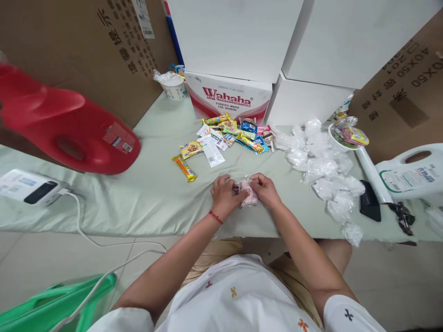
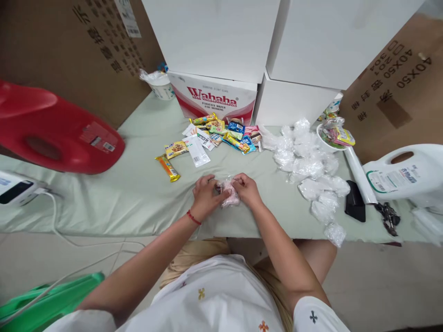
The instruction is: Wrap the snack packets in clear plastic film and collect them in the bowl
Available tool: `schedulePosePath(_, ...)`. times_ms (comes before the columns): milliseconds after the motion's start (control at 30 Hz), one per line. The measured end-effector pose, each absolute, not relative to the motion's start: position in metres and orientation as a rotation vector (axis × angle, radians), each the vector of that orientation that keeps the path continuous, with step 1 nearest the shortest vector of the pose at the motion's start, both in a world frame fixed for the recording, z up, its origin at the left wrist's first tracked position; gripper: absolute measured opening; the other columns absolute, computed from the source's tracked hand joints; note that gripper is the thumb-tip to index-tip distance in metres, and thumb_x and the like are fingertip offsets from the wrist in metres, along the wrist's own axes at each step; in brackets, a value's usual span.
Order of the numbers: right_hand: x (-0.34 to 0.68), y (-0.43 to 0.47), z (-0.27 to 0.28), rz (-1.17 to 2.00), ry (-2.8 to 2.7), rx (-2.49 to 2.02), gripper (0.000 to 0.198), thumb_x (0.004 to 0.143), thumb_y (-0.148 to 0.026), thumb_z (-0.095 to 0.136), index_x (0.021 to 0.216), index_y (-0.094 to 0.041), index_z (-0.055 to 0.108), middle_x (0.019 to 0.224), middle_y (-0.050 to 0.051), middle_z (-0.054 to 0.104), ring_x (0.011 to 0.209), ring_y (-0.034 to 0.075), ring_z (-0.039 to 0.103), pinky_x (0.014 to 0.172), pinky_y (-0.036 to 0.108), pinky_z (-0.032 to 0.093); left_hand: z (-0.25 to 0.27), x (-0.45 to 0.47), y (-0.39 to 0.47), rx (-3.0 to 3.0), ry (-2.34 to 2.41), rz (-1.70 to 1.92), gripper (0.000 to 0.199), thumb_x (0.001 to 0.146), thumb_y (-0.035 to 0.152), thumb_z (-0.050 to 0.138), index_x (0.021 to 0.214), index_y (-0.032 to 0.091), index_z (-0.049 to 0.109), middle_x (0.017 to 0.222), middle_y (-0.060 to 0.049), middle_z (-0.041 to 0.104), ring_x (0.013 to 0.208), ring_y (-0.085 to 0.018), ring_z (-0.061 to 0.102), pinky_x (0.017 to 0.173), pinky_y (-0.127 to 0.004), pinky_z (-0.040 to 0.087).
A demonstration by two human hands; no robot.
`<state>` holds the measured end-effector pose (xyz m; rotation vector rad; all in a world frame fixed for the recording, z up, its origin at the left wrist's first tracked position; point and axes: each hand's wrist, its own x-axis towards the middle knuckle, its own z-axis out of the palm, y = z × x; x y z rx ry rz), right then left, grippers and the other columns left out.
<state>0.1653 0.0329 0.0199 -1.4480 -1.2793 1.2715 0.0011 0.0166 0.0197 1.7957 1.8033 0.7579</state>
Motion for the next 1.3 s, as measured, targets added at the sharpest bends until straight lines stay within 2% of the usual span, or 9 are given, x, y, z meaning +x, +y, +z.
schedulePosePath(67, 0.171, 0.034, 0.022, 1.437, -1.207, -1.359, 0.035, 0.075, -0.053, 0.069, 0.092, -0.023, 0.061, 0.063, -0.007, 0.046, 0.054, 0.012, 0.040, 0.053, 0.026, 0.035, 0.020, -0.001, 0.021, 1.747, 1.705, 0.813, 0.025, 0.075, 0.040, 0.079, 0.079, 0.022, 0.061, 0.107, -0.008, 0.068, 0.112, -0.029, 0.058, 0.097, -0.043, 0.046)
schedulePosePath(133, 0.175, 0.033, 0.023, 1.463, -1.179, -1.342, 0.041, 0.071, -0.054, 0.074, 0.095, -0.023, 0.061, 0.065, -0.007, 0.049, 0.055, 0.012, 0.042, 0.054, 0.025, 0.037, 0.020, -0.002, 0.020, 1.606, 1.584, 0.915, 0.016, 0.082, 0.035, 0.070, 0.081, 0.023, 0.060, 0.080, 0.000, 0.061, 0.084, -0.020, 0.059, 0.080, -0.033, 0.047)
schedulePosePath(233, 0.177, 0.026, 0.019, 1.279, -1.162, -1.452, 0.040, 0.067, -0.050, 0.080, 0.088, -0.023, 0.059, 0.065, -0.007, 0.048, 0.056, 0.011, 0.041, 0.053, 0.024, 0.034, 0.020, -0.001, 0.014, 1.403, 1.448, 1.067, 0.013, 0.085, 0.032, 0.065, 0.093, 0.023, 0.061, 0.070, 0.006, 0.052, 0.066, -0.013, 0.050, 0.066, -0.025, 0.043)
schedulePosePath(433, 0.177, 0.006, 0.015, 1.231, -1.171, -1.418, 0.046, 0.075, -0.045, 0.075, 0.115, -0.024, 0.065, 0.075, -0.005, 0.053, 0.056, 0.011, 0.040, 0.053, 0.024, 0.033, 0.024, -0.001, 0.010, 1.537, 1.313, 1.194, 0.032, 0.081, 0.021, 0.062, 0.112, 0.023, 0.071, 0.105, -0.003, 0.062, 0.081, -0.014, 0.056, 0.077, -0.027, 0.048)
schedulePosePath(633, 0.177, 0.000, 0.025, 1.044, -1.249, -1.363, 0.026, 0.083, -0.047, 0.068, 0.094, -0.025, 0.076, 0.079, 0.000, 0.053, 0.060, 0.013, 0.045, 0.055, 0.027, 0.041, 0.024, -0.004, 0.010, 1.572, 1.320, 1.143, 0.031, 0.078, 0.014, 0.060, 0.105, 0.022, 0.073, 0.103, -0.003, 0.063, 0.074, -0.012, 0.054, 0.072, -0.027, 0.047)
schedulePosePath(833, 0.155, 0.011, 0.022, 1.112, -1.195, -1.434, 0.025, 0.081, -0.045, 0.063, 0.091, -0.023, 0.069, 0.073, -0.001, 0.056, 0.053, 0.013, 0.050, 0.048, 0.026, 0.044, 0.022, 0.005, 0.005, 1.570, 1.322, 1.213, 0.014, 0.083, 0.024, 0.061, 0.093, 0.021, 0.069, 0.107, -0.006, 0.066, 0.099, -0.019, 0.063, 0.087, -0.032, 0.050)
schedulePosePath(1033, 0.155, 0.009, 0.023, 1.199, -1.064, -1.415, 0.029, 0.079, -0.047, 0.069, 0.095, -0.022, 0.064, 0.083, 0.000, 0.063, 0.058, 0.012, 0.057, 0.055, 0.026, 0.053, 0.028, 0.004, 0.007, 1.373, 1.518, 1.258, 0.016, 0.082, 0.026, 0.065, 0.097, 0.022, 0.059, 0.088, 0.002, 0.066, 0.071, -0.014, 0.059, 0.069, -0.027, 0.048)
schedulePosePath(1167, 0.171, -0.011, 0.044, 1.531, -0.767, -1.359, 0.050, 0.081, -0.069, 0.068, 0.092, -0.020, 0.066, 0.078, 0.004, 0.066, 0.063, 0.016, 0.062, 0.051, 0.027, 0.053, 0.039, 0.004, 0.000, 1.610, 1.388, 1.434, 0.026, 0.091, 0.025, 0.060, 0.117, 0.023, 0.057, 0.113, -0.007, 0.073, 0.104, -0.020, 0.070, 0.091, -0.035, 0.054)
schedulePosePath(1300, 0.183, -0.033, 0.062, 1.786, -0.551, -1.114, 0.062, 0.078, -0.077, 0.070, 0.101, -0.019, 0.073, 0.093, 0.009, 0.075, 0.081, 0.021, 0.071, 0.066, 0.031, 0.059, 0.038, 0.018, -0.012, 2.266, 0.814, 1.162, 0.025, 0.096, 0.019, 0.049, 0.114, 0.025, 0.066, 0.120, -0.009, 0.076, 0.121, -0.023, 0.068, 0.111, -0.047, 0.049)
